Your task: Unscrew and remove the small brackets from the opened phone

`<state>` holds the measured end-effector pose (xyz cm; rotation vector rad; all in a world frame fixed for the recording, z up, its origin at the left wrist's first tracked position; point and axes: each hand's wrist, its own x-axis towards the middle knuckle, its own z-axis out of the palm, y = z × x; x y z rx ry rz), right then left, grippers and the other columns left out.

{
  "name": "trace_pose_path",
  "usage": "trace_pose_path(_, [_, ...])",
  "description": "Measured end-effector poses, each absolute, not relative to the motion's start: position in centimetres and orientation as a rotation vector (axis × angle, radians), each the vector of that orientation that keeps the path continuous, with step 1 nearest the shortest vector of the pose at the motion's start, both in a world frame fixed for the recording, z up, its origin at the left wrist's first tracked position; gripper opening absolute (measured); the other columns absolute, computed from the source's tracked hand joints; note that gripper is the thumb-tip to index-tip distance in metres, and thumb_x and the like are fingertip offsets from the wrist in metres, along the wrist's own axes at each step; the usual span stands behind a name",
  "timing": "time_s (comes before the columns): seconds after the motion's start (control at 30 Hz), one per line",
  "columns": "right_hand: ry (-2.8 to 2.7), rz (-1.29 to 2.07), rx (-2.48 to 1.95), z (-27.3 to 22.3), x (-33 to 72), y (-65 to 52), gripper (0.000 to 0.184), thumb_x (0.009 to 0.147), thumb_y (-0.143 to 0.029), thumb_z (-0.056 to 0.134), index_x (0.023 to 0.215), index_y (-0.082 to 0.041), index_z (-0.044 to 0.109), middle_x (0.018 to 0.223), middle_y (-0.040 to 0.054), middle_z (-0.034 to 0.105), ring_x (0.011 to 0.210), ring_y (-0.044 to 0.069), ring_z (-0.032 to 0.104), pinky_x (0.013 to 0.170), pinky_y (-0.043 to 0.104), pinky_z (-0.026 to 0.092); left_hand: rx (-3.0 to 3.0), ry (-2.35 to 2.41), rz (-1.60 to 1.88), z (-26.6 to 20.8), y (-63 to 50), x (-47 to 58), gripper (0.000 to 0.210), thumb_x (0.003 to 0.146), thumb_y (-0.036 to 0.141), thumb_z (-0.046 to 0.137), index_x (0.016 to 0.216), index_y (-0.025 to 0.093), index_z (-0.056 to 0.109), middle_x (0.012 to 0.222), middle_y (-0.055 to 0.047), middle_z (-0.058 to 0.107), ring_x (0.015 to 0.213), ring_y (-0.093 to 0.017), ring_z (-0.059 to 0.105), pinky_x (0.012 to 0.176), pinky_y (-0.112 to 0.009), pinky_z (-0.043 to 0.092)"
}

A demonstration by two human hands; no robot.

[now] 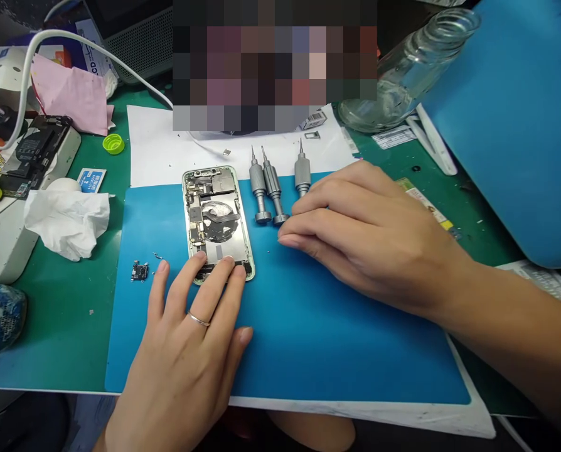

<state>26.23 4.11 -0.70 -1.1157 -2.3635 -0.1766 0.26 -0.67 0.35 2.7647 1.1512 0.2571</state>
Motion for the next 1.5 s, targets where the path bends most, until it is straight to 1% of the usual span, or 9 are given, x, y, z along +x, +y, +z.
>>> trace_pose_path(0.13, [-2.289,-0.199,-1.154,-0.6,26.6,4.4,0.01,0.1,-0.017,0.058,0.099,-0.022,0.067,0.092,0.006,0.069,0.091,0.025,0.062,0.079,0.042,0.05,2.765,1.146,0.264,0.3,-0.6,0.4,0.052,0.108,0.027,0.046,0.159,0.015,0.043,0.161,-0.002,0.049,0.152,-0.031,0.032,0.132,-0.049,0.004])
trace_pose_path(0.27, [-2.232,-0.231,-1.257,-0.7,27.2,4.9,0.019,0.101,-0.013,0.053,0.112,-0.02,0.067,0.101,0.0081,0.071,0.096,0.027,0.064,0.083,0.044,0.053,2.744,1.166,0.26,0.4,-0.6,0.4,0.052,0.109,0.028,0.046,0.159,0.017,0.043,0.162,-0.002,0.048,0.152,-0.03,0.033,0.132,-0.048,0.005])
trace_pose_path(0.5, [-2.304,-0.171,-1.242,-0.9,27.5,5.3,0.022,0.099,-0.011,0.053,0.11,-0.019,0.069,0.104,0.0088,0.071,0.1,0.029,0.064,0.086,0.045,0.053,2.75,1.157,0.298,0.4,-0.7,0.2,0.053,0.108,0.028,0.048,0.159,0.015,0.042,0.163,-0.004,0.047,0.153,-0.032,0.032,0.132,-0.05,0.007])
trace_pose_path(0.7, [-2.26,-0.175,-1.262,-1.1,27.4,5.3,0.023,0.099,-0.012,0.052,0.106,-0.024,0.071,0.101,0.0068,0.071,0.099,0.029,0.065,0.084,0.045,0.054,2.757,1.156,0.266,0.3,-0.6,0.3,0.052,0.109,0.028,0.046,0.159,0.015,0.042,0.163,-0.003,0.046,0.154,-0.032,0.031,0.132,-0.051,0.006])
trace_pose_path(0.93, [-2.091,-0.122,-1.491,-0.8,27.9,5.2,0.026,0.099,-0.01,0.051,0.107,-0.018,0.074,0.103,0.0095,0.074,0.095,0.027,0.073,0.078,0.042,0.059,2.765,1.148,0.252,0.3,-0.6,0.3,0.053,0.108,0.028,0.047,0.16,0.015,0.041,0.163,-0.002,0.047,0.154,-0.032,0.03,0.132,-0.051,0.005])
trace_pose_path(1.23, [-2.086,-0.024,-1.612,-0.8,27.7,5.1,0.029,0.101,-0.016,0.047,0.109,-0.024,0.075,0.104,0.0083,0.072,0.098,0.028,0.072,0.081,0.043,0.059,2.751,1.161,0.219,0.3,-0.7,0.0,0.056,0.108,0.032,0.048,0.161,0.017,0.04,0.166,-0.002,0.043,0.155,-0.032,0.028,0.132,-0.05,0.006])
trace_pose_path(1.3, [-2.098,0.009,-1.66,-0.7,27.6,5.1,0.031,0.101,-0.017,0.045,0.112,-0.025,0.073,0.108,0.0101,0.069,0.101,0.029,0.07,0.082,0.045,0.059,2.757,1.169,0.203,0.3,-0.7,0.0,0.057,0.108,0.033,0.048,0.161,0.017,0.039,0.166,-0.002,0.042,0.155,-0.032,0.027,0.132,-0.049,0.005])
trace_pose_path(1.37, [-2.122,0.053,-1.727,-0.7,27.6,5.2,0.032,0.101,-0.018,0.044,0.117,-0.025,0.071,0.119,0.0128,0.065,0.102,0.031,0.069,0.082,0.046,0.058,2.766,1.169,0.19,0.3,-0.6,0.0,0.057,0.107,0.033,0.049,0.161,0.016,0.039,0.166,-0.002,0.042,0.155,-0.032,0.027,0.132,-0.049,0.005])
trace_pose_path(1.5, [-2.162,0.06,-1.776,-0.8,27.7,5.2,0.03,0.101,-0.022,0.043,0.115,-0.023,0.069,0.135,0.0143,0.057,0.092,0.026,0.065,0.073,0.042,0.055,2.776,1.155,0.187,0.4,-0.5,0.0,0.058,0.108,0.034,0.049,0.161,0.015,0.039,0.166,-0.003,0.042,0.155,-0.032,0.027,0.132,-0.049,0.005])
